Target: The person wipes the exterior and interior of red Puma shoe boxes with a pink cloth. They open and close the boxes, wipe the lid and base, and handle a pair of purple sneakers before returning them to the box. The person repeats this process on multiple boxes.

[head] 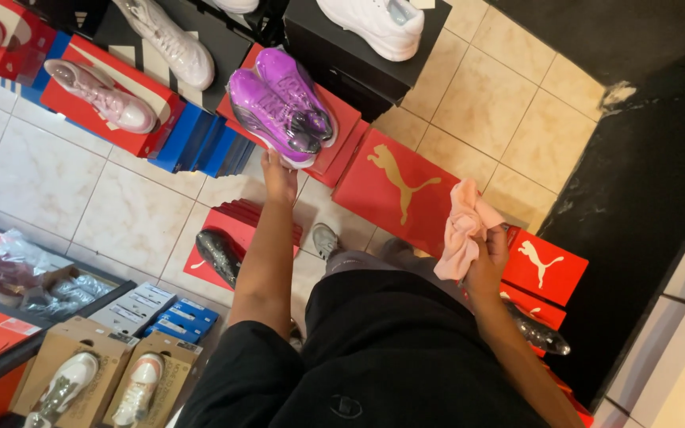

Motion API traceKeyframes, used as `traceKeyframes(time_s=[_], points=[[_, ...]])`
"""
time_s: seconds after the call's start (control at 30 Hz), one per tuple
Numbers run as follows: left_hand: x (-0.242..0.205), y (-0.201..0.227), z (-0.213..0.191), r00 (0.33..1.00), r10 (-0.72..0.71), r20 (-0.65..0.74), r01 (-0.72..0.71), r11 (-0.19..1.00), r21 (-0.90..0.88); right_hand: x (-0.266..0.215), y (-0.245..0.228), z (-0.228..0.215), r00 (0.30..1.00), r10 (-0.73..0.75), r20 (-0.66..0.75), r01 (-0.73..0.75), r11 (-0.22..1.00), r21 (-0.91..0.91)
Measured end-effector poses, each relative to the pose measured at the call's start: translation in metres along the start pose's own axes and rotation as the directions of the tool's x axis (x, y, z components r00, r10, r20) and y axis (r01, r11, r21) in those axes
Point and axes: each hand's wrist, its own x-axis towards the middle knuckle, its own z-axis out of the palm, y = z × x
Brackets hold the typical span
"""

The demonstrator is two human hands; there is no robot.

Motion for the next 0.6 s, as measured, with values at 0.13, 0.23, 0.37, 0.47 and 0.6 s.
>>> traceKeyframes(time_s=[0.13, 0.23, 0.37, 0.47, 0.6], points=[[-0.014, 0.007, 0.012, 0.998, -0.06, -0.036, 0.065, 0.985, 0.158, 0.021, -0.006, 0.0, 0.988, 0.125, 0.089, -0.12, 0.991, -0.061], [0.024, -0.027, -0.017, 0.988, -0.029, -0.151, 0.074, 0.95, 0.304, 0.057, 0.037, -0.023, 0.952, 0.164, 0.258, -0.11, 0.971, -0.211], [-0.007, -0.033, 0.002, 0.917, 0.244, -0.314, -0.052, 0.856, 0.515, 0.102, 0.056, -0.03, 0.731, 0.004, 0.682, 0.514, 0.654, -0.555], [0.015, -0.063, -0.011, 0.914, 0.258, -0.315, -0.038, 0.824, 0.565, 0.134, 0.094, -0.031, 0.327, -0.455, 0.828, 0.889, 0.447, -0.105], [-0.026, -0.068, 0.017, 0.924, 0.234, -0.301, -0.053, 0.86, 0.507, 0.158, 0.132, -0.044, 0.1, -0.422, 0.901, 0.959, 0.282, 0.025]])
